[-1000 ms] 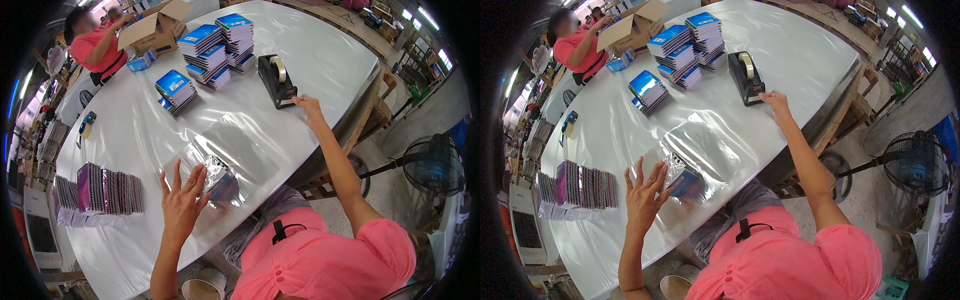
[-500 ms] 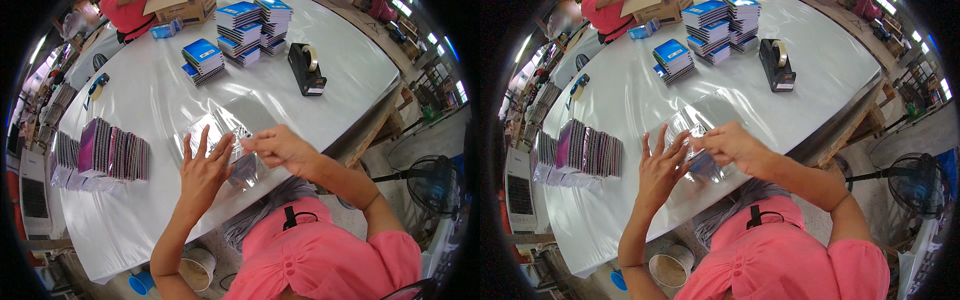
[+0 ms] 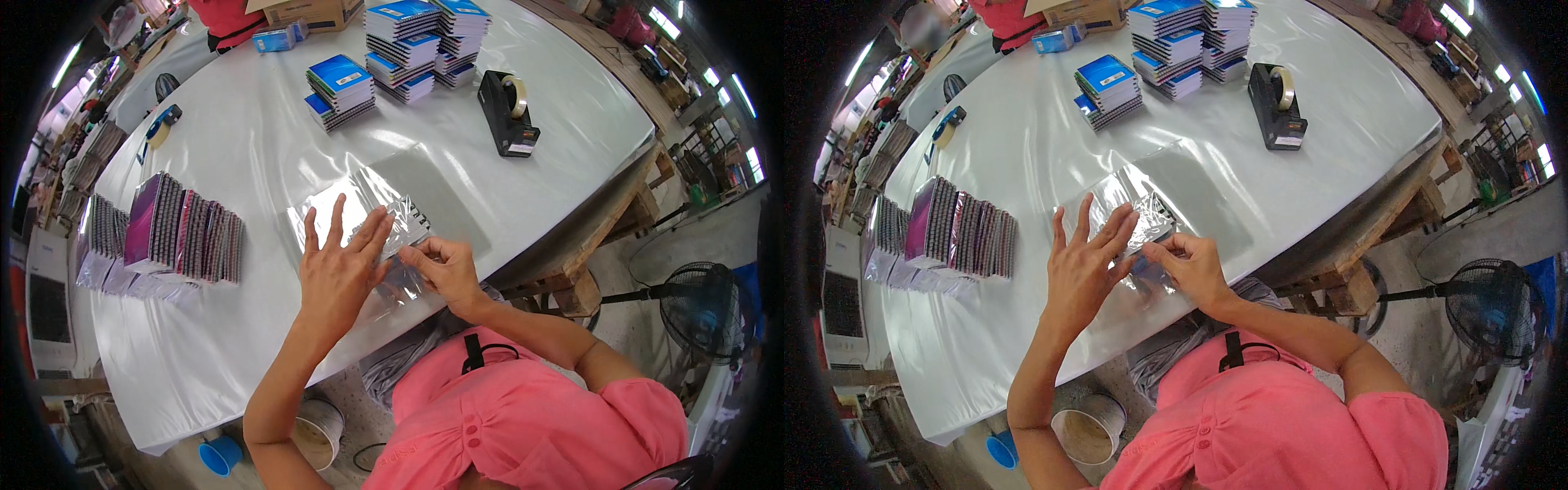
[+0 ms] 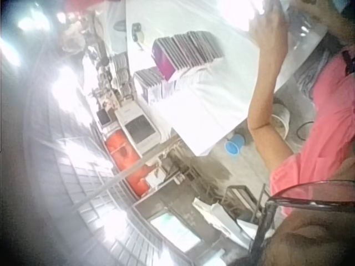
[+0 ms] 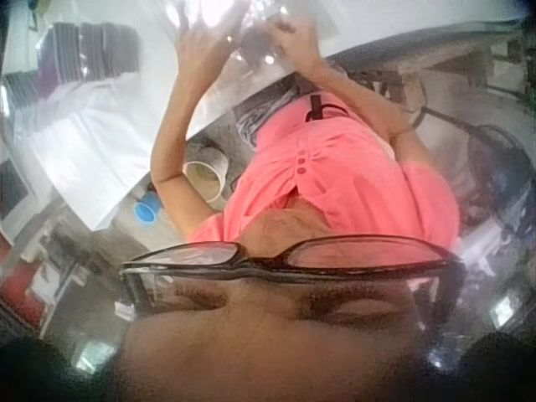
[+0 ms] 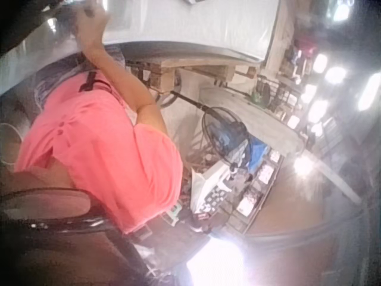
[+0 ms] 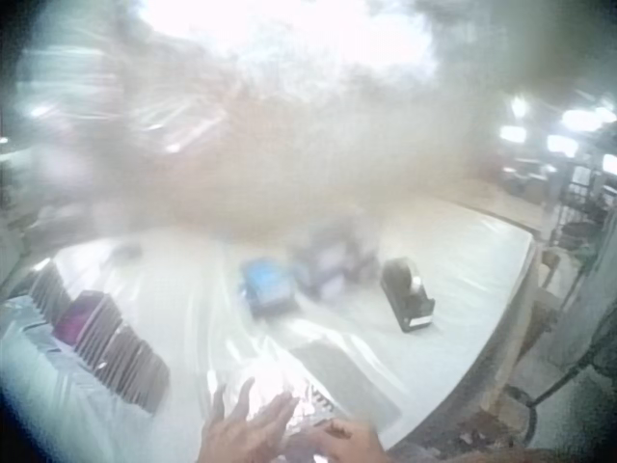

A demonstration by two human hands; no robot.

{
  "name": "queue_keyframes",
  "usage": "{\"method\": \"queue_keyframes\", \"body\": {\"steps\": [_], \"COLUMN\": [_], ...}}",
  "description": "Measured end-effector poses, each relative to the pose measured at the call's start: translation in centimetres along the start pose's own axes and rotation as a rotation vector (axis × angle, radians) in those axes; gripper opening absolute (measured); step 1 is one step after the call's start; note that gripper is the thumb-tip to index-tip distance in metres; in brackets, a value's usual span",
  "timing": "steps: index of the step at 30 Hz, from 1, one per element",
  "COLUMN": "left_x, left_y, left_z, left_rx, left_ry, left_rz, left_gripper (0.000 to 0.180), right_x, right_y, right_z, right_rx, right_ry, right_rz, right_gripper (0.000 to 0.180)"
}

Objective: The person wraps individual spiral notebooks in plastic film and seals the edges with tape, picking up notebooks from stacks on a table and placing them onto the film.

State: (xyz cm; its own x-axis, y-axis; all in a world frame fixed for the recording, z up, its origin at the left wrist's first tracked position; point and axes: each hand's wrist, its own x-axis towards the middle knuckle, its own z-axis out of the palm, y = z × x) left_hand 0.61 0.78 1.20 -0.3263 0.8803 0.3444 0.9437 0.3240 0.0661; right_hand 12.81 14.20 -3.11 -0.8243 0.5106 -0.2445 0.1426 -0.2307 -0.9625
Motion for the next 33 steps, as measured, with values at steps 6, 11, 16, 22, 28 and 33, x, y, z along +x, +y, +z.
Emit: {"method": "queue_keyframes", "body": {"steps": [6,11,16,22,28,33], "left_x": [2.3,5.2,5.9,5.2,0.9,-3.5], "left_y": [-2.6,-4.0,-4.5,-1.2,1.4,-2.4], "left_z": [0.0,1.3,1.4,1.1,-2.0,-10.2], "left_rx": [-0.398,-1.007,-1.038,-0.365,-0.091,0.274], "left_ry": [-0.142,-0.52,-0.702,-0.546,-0.195,-0.108], "left_rz": [-0.116,-0.389,-0.348,-0.241,-0.018,0.085], "left_gripper": [0.06,0.067,0.076,0.109,0.102,0.113], "right_x": [0.3,1.4,3.4,4.1,2.3,1.8], "right_y": [0.7,1.4,4.8,4.3,2.9,2.8], "right_z": [0.5,-0.9,-2.1,-2.5,-4.4,-5.5], "right_rx": [0.029,-0.657,-0.75,-0.79,-0.861,-0.816], "right_ry": [0.019,-0.035,-0.078,-0.308,-0.579,-0.624], "right_rz": [-0.09,-0.244,-0.267,-0.344,-0.325,-0.284], "right_gripper": [0.021,0.043,0.046,0.023,0.02,0.019]}}
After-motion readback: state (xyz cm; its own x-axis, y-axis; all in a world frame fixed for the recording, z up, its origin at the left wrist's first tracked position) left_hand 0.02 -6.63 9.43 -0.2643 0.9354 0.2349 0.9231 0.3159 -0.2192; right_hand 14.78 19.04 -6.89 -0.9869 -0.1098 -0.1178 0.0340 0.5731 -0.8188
